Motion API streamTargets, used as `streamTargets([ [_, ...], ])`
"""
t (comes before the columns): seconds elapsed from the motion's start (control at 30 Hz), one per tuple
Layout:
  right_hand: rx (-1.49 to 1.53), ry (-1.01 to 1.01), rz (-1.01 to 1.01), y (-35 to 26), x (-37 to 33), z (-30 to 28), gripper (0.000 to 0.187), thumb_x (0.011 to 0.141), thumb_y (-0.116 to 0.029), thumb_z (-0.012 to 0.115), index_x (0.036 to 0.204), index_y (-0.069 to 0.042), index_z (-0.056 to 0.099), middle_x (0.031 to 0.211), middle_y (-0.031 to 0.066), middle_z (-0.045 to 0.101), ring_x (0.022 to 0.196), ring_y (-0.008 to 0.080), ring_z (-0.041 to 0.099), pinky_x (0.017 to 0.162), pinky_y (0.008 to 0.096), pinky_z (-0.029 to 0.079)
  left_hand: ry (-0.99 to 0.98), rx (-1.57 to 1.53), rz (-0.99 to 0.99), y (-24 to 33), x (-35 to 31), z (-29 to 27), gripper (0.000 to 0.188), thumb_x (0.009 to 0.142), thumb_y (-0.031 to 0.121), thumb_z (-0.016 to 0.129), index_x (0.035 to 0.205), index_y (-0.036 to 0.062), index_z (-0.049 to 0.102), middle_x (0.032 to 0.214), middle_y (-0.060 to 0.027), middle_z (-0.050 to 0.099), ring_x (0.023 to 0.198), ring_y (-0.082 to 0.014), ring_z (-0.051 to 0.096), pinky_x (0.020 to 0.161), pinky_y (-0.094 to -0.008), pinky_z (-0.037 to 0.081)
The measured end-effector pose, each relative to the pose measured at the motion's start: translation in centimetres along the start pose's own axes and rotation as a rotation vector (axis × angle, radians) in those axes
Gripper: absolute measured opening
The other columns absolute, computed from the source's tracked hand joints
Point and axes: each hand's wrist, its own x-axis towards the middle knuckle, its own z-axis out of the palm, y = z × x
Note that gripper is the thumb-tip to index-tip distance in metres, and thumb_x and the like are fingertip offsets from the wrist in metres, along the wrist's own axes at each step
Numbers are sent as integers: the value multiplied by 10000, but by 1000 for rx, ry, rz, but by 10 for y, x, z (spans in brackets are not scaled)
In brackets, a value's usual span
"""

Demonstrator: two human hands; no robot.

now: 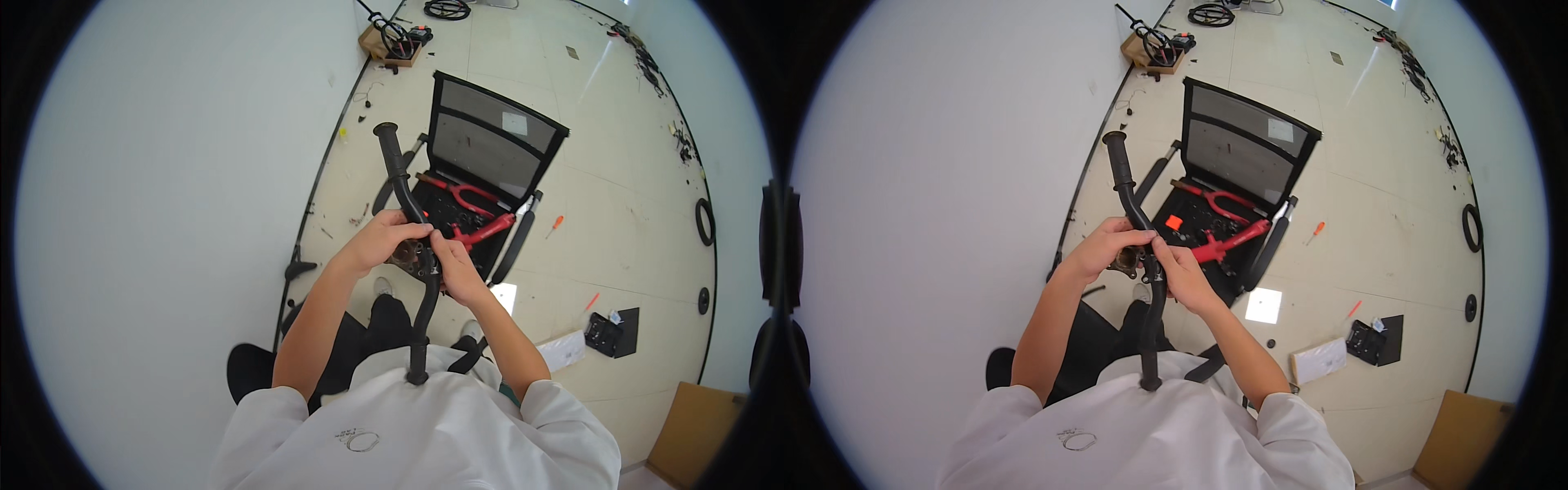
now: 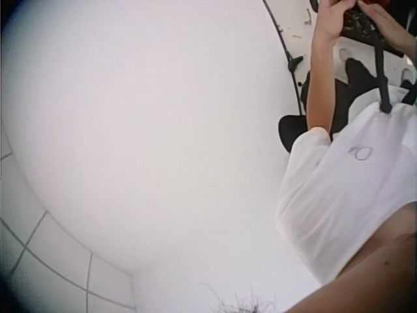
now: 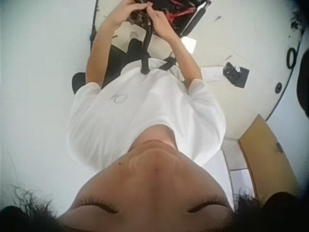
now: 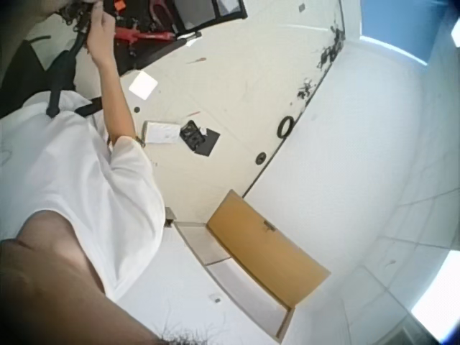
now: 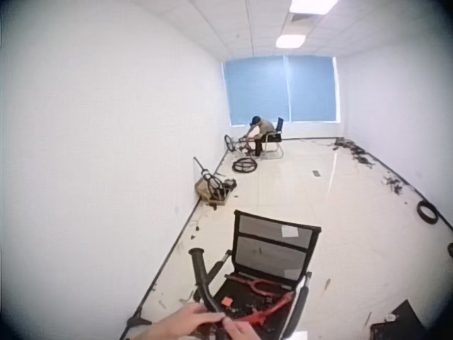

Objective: The person is assembling a bicycle handlebar. They use an Allen key to tighten bolts on the handlebar stem and attach a black handlebar grip.

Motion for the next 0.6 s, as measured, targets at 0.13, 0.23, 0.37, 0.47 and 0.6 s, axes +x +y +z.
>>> streamTargets([
  [0.13, -33, 11, -32, -1, 65, 34, 499, 1029, -492, 435, 943, -55, 660, 608, -59, 465, 445, 41, 383, 410, 223, 261, -101, 93, -35, 7, 34, -79, 238, 881, 224, 639, 963, 5, 685, 837, -57, 674, 678, -128, 635, 605, -249, 500],
  [0.23, -42, 17, -29, 40, 118, 58, 382, 1026, -409, 473, 964, -64, 625, 639, -37, 505, 458, 54, 414, 412, 225, 297, -192, 128, -146, -3, 57, -139, 226, 870, 203, 628, 965, 7, 689, 832, -58, 681, 634, -130, 629, 579, -248, 504],
  [0.37, 190, 124, 47, 115, 171, 85, 245, 995, -300, 544, 1011, -61, 593, 678, -27, 525, 482, 56, 450, 409, 220, 332, -357, 127, -250, -60, 105, -209, 234, 848, 195, 673, 995, 16, 703, 880, -47, 690, 761, -110, 637, 653, -244, 497],
  [0.47, 304, 249, 69, 169, 185, 104, 143, 961, -199, 587, 966, -57, 578, 673, -38, 500, 496, 46, 439, 422, 227, 327, -404, 106, -323, -98, 116, -232, 256, 847, 197, 686, 1019, 8, 711, 923, -56, 701, 812, -117, 641, 709, -249, 493],
  [0.6, 346, 288, 102, 239, 189, 109, 117, 902, -166, 618, 963, -67, 603, 705, -45, 536, 544, 39, 472, 456, 206, 389, -493, 143, -331, -162, 132, -253, 255, 851, 191, 710, 1009, -9, 724, 936, -70, 714, 811, -138, 652, 772, -262, 494],
])
